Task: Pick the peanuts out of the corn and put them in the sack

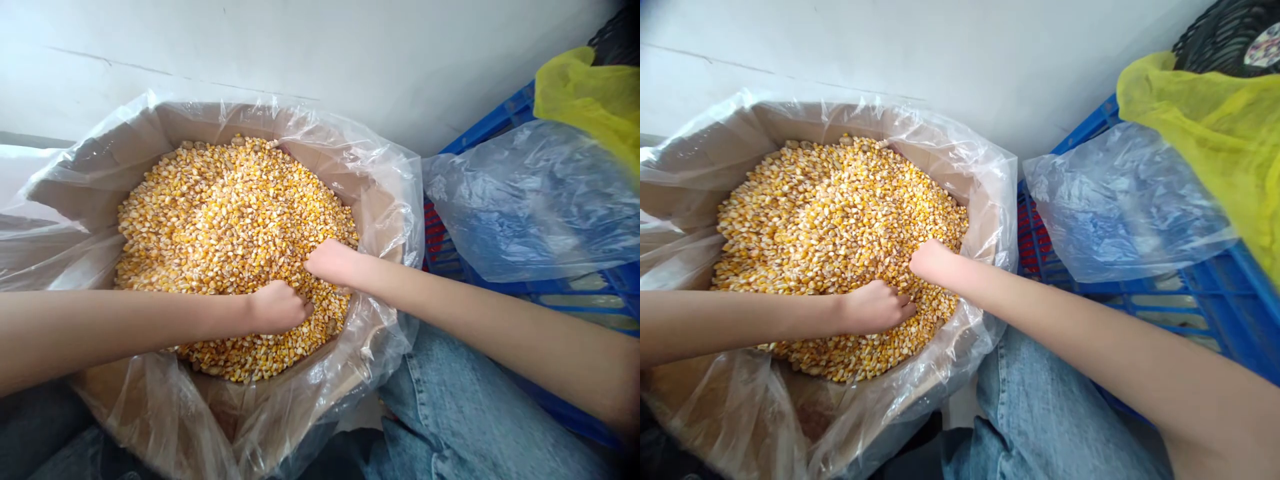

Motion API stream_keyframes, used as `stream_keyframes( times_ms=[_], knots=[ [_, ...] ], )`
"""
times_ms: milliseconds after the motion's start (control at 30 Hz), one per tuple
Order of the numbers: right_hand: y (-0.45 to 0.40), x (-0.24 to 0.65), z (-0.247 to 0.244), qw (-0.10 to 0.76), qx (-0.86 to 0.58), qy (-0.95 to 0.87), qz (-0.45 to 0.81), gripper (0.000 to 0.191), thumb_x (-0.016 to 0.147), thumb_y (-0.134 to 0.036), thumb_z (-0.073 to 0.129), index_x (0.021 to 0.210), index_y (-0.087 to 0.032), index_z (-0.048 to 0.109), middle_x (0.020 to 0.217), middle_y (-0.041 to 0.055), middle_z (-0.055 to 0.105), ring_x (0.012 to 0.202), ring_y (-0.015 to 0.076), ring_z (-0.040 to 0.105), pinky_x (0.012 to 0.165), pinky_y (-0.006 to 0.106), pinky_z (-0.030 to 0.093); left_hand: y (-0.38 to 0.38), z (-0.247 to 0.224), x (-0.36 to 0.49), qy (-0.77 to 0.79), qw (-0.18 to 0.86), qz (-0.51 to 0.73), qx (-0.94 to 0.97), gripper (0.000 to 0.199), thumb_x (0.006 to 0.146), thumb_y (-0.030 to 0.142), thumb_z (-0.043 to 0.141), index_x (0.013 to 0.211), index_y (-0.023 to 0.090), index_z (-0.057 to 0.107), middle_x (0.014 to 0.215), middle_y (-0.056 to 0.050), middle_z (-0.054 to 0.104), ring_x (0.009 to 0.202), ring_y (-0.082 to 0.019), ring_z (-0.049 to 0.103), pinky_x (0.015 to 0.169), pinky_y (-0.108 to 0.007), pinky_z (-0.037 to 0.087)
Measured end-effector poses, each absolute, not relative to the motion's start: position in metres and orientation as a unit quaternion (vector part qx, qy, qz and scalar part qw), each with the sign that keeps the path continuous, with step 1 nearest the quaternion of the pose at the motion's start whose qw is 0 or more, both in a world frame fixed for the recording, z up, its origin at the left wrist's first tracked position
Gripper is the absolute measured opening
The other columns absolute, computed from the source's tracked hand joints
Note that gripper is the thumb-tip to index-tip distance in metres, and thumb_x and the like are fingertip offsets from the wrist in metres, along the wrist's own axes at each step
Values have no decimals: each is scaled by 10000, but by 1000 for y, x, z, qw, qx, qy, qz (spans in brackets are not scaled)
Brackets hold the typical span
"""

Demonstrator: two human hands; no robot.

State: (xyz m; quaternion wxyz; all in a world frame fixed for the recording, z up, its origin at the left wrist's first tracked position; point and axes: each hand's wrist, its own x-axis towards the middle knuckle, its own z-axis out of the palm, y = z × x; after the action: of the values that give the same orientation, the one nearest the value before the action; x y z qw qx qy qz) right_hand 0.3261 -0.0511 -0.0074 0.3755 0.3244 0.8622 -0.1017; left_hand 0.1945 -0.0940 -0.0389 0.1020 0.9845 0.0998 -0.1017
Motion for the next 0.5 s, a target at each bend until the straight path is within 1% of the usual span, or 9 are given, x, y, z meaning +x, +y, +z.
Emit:
stream_keyframes(
  times_ms=[167, 233, 367, 500],
  knots=[
    [-53, 331, -13, 337, 299, 887, -99, 186, 763, -93, 465, 761, -128, 647, 727, 110, 636, 729, 179, 589, 597, 270, 378, -94, -22, 175, 118, 106, -80, 984, 127, 792, 153, 402, 775, 150, 528, 684, -37, 619, 599, -162, 585, 446, -244, 359],
    [-54, 333, -14, 337, 287, 891, -99, 171, 753, -92, 481, 726, -130, 646, 687, 101, 633, 702, 166, 588, 589, 259, 372, -93, -19, 167, 135, 111, -69, 982, 142, 808, 190, 392, 773, 156, 526, 685, -32, 617, 597, -151, 581, 458, -238, 364],
    [-55, 333, -18, 355, 265, 891, -101, 167, 742, -89, 487, 698, -129, 644, 681, 104, 637, 669, 166, 591, 567, 256, 364, -89, -13, 154, 173, 133, -70, 973, 197, 824, 238, 369, 762, 156, 536, 677, -37, 616, 586, -132, 575, 479, -225, 376],
    [-52, 332, -20, 387, 241, 886, -87, 208, 753, -84, 447, 741, -125, 650, 720, 111, 649, 689, 192, 599, 543, 260, 360, -83, -3, 148, 214, 165, -78, 960, 254, 828, 297, 345, 779, 160, 553, 680, -43, 624, 573, -135, 571, 495, -226, 388]
  ],
)
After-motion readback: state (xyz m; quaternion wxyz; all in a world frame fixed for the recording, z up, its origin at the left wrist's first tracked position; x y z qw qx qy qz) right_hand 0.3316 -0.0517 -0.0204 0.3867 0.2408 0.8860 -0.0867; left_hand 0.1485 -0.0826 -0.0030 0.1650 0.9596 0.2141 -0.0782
